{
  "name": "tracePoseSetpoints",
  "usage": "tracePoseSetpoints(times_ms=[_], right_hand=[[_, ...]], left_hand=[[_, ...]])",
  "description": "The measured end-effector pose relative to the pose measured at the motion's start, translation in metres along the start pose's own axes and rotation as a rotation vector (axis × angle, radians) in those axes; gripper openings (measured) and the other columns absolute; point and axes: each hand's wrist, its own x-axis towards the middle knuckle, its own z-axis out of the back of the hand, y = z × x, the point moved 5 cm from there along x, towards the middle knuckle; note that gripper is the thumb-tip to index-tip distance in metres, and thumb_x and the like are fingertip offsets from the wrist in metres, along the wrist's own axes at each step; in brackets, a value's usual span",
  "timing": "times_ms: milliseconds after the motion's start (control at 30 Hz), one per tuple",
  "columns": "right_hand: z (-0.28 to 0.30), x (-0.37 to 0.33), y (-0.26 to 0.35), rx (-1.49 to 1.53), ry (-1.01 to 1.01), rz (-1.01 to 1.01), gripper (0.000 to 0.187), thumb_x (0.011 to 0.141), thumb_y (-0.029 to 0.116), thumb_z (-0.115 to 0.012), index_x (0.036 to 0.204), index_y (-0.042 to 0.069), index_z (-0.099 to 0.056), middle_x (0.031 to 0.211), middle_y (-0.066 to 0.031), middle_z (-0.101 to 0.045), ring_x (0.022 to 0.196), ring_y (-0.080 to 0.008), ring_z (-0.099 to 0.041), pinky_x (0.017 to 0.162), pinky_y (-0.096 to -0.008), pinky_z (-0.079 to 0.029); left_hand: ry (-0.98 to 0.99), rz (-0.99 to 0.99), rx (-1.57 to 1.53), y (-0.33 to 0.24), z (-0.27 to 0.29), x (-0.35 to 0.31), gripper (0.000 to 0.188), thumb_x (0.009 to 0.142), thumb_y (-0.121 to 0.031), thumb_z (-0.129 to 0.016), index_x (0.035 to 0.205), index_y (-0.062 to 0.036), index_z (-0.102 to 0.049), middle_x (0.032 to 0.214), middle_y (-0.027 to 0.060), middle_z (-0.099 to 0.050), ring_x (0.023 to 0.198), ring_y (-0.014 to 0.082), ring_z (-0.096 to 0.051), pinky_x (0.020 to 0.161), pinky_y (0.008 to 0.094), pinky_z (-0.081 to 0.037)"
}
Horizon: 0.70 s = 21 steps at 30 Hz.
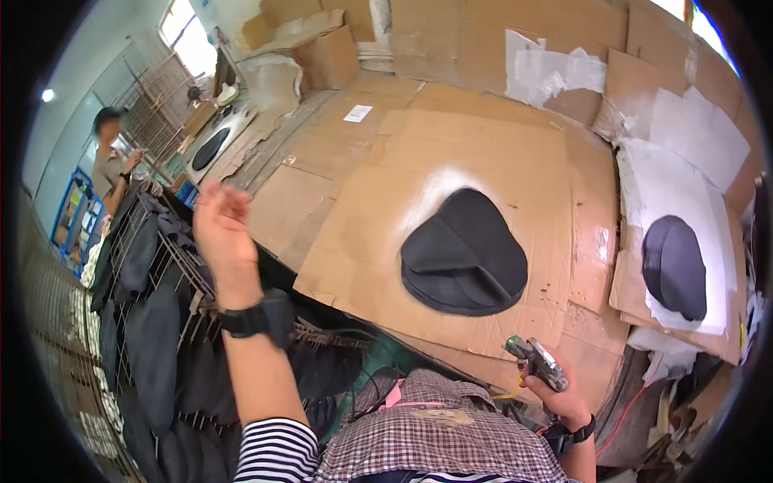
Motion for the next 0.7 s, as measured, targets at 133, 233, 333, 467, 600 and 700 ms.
tracePoseSetpoints(times_ms=[133, 233, 333, 467, 600, 700], right_hand=[[0.007, -0.019, -0.009, -0.082, -0.009, 0.043, 0.052, 0.079, 0.002, -0.070, 0.127, 0.001, -0.049, 0.093, -0.0025, -0.061, 0.085, -0.0107, -0.058, 0.078, -0.0271, -0.048], [0.000, -0.031, -0.013, -0.129, -0.033, 0.037, 0.054, 0.078, 0.002, -0.071, 0.127, 0.001, -0.049, 0.091, -0.0029, -0.061, 0.085, -0.0108, -0.059, 0.078, -0.0272, -0.048], [-0.009, -0.045, -0.015, -0.130, -0.120, 0.003, 0.056, 0.077, 0.003, -0.072, 0.128, 0.001, -0.048, 0.090, -0.0031, -0.063, 0.084, -0.0103, -0.059, 0.078, -0.0271, -0.049], [-0.017, -0.071, -0.021, -0.112, -0.221, -0.090, 0.057, 0.076, 0.002, -0.072, 0.128, 0.001, -0.048, 0.092, -0.0032, -0.063, 0.085, -0.0092, -0.060, 0.077, -0.0260, -0.050], [-0.019, -0.088, -0.028, -0.099, -0.350, -0.154, 0.055, 0.076, 0.002, -0.072, 0.126, 0.000, -0.048, 0.093, -0.0036, -0.063, 0.087, -0.0097, -0.060, 0.079, -0.0271, -0.050], [-0.023, -0.095, -0.032, -0.130, -0.419, -0.157, 0.056, 0.076, 0.002, -0.072, 0.126, 0.000, -0.048, 0.093, -0.0038, -0.063, 0.087, -0.0103, -0.061, 0.080, -0.0276, -0.050]], left_hand=[[0.022, 0.361, 0.219, 0.130, 0.003, -0.054, 0.022, 0.085, -0.005, -0.058, 0.106, -0.0026, -0.053, 0.083, 0.0067, -0.061, 0.069, 0.0159, -0.060, 0.064, 0.0284, -0.051], [0.137, 0.762, 0.138, 0.264, 0.050, -0.103, 0.014, 0.088, -0.014, -0.054, 0.100, -0.0058, -0.054, 0.086, 0.0090, -0.061, 0.076, 0.0214, -0.061, 0.067, 0.0341, -0.050], [-0.135, 1.209, -0.030, 0.356, 0.061, -0.161, 0.014, 0.089, -0.015, -0.053, 0.099, -0.0054, -0.052, 0.088, 0.0110, -0.056, 0.075, 0.0273, -0.058, 0.073, 0.0438, -0.051], [-0.425, 1.279, 0.224, 0.423, 0.068, -0.186, 0.017, 0.082, -0.014, -0.061, 0.091, -0.0021, -0.054, 0.079, 0.0094, -0.052, 0.064, 0.0255, -0.056, 0.059, 0.0370, -0.052], [-0.316, 1.291, 0.218, 0.444, 0.046, -0.179, 0.022, 0.079, -0.017, -0.063, 0.094, -0.0050, -0.051, 0.076, 0.0093, -0.052, 0.053, 0.0210, -0.053, 0.050, 0.0329, -0.048], [-0.258, 1.350, 0.314, 0.441, 0.019, -0.168, 0.019, 0.081, -0.017, -0.062, 0.095, -0.0073, -0.053, 0.079, 0.0099, -0.055, 0.054, 0.0204, -0.054, 0.049, 0.0307, -0.047]])
